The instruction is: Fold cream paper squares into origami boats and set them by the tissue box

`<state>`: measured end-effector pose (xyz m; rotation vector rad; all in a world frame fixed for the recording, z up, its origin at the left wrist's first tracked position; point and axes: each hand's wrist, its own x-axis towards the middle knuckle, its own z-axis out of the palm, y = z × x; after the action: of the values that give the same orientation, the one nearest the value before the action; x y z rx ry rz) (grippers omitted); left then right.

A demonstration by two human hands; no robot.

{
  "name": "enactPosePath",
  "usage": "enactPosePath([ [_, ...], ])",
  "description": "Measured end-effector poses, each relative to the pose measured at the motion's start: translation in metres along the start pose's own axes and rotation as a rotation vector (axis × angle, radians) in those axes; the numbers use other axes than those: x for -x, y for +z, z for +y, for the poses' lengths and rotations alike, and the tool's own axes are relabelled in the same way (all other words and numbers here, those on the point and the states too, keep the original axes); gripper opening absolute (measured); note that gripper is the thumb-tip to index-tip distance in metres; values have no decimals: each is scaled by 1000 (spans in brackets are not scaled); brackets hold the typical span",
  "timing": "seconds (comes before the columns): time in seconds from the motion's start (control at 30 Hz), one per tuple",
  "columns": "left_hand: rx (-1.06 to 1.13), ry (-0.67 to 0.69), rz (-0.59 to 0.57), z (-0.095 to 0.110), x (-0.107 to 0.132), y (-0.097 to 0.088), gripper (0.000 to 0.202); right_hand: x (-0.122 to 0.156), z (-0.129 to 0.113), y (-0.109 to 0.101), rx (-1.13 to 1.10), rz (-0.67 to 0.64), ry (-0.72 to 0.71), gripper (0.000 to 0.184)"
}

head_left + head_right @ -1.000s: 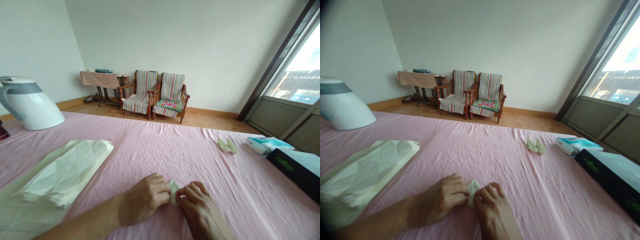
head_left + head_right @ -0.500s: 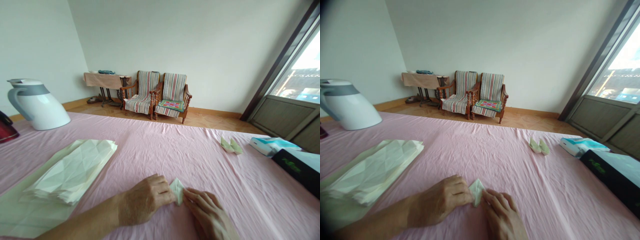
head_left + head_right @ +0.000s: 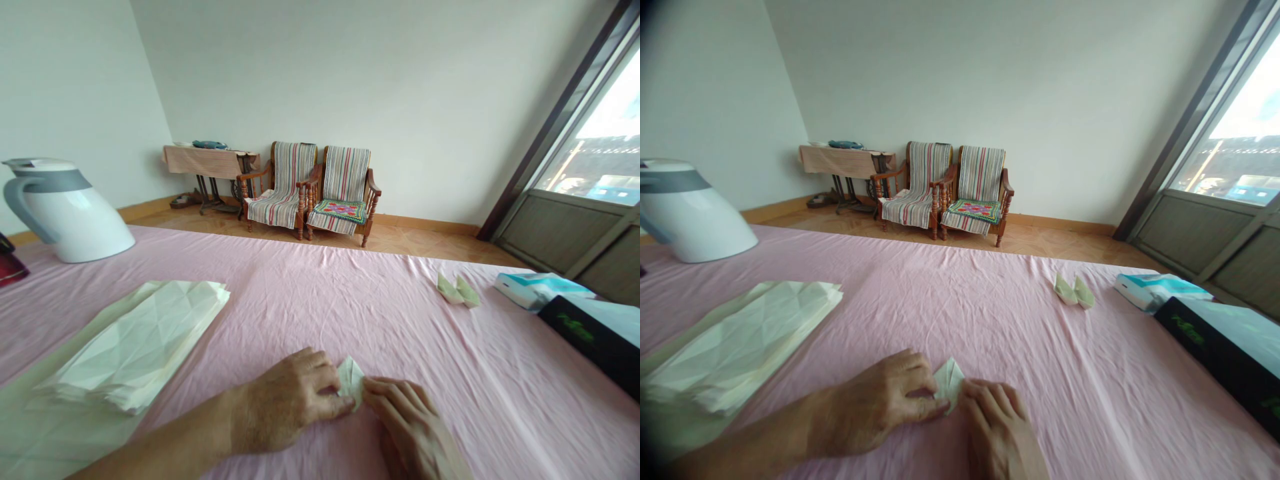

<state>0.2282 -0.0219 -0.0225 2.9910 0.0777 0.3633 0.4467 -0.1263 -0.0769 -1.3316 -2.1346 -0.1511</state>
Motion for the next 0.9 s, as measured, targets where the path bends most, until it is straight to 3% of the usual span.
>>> enactPosePath([
  [0.2,24,-26,-17,1,1,2,37,5,3,19,32,1,55,43],
  [0.43,125,-44,41,-3,1,10,30,-12,4,7,29,-140,126,49],
  [0.57,200,-39,72,-4,-1,11,34,-20,4,6,-28,-139,173,40],
  [0.8,155,21,81,-2,-2,8,26,-38,2,14,-228,-83,429,13],
  [0.9,147,19,75,1,-2,7,25,-45,4,18,-309,-68,535,13],
])
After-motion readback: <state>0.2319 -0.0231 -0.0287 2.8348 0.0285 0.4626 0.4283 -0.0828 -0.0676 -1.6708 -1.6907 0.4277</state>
